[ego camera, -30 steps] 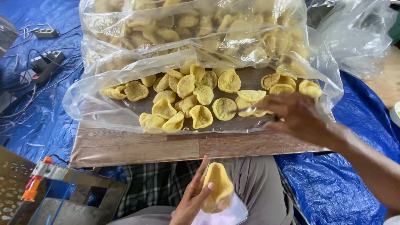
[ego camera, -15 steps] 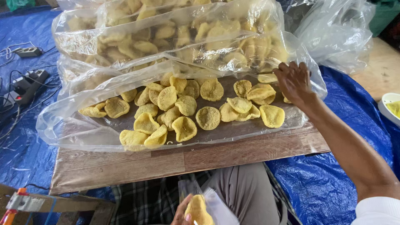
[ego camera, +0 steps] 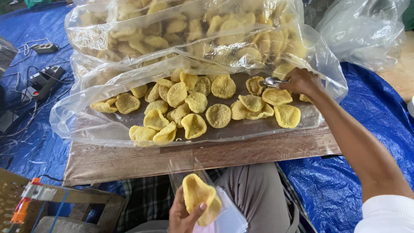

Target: The person sits on a blue tarp and uses tongs to pick up yellow fried snacks from a wooden board. They place the snacks into clear plastic bags and then use a handheld sealing device to close the bags before placing them into a yellow basket.

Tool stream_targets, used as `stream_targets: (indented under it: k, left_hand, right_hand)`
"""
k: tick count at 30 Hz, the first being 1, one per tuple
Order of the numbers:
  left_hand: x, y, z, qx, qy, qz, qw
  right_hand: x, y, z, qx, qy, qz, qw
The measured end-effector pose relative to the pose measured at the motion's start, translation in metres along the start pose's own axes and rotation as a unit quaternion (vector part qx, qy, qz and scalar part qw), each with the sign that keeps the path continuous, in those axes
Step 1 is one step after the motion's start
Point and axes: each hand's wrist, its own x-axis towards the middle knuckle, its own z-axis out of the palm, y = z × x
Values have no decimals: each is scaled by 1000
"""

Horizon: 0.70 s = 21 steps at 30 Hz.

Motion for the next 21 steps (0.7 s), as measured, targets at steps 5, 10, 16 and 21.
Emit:
stream_targets:
  k: [5, 10, 16, 21]
  left_hand:
    - [9, 48, 26, -62, -11, -17, 998]
    - [23, 72, 14, 37, 2, 24, 999]
    - [15, 83, 19, 203, 62, 130, 968]
    - [-13, 88, 17, 386, 152, 189, 890]
  right_hand:
    - [-11, -28, -4, 65, 103, -170, 978]
    - [-117, -95, -69, -56, 205, -221, 952]
    - [-249, -195, -96, -104, 182, -371, 905]
    - [-276, -236, -108, -64, 174, -421, 888]
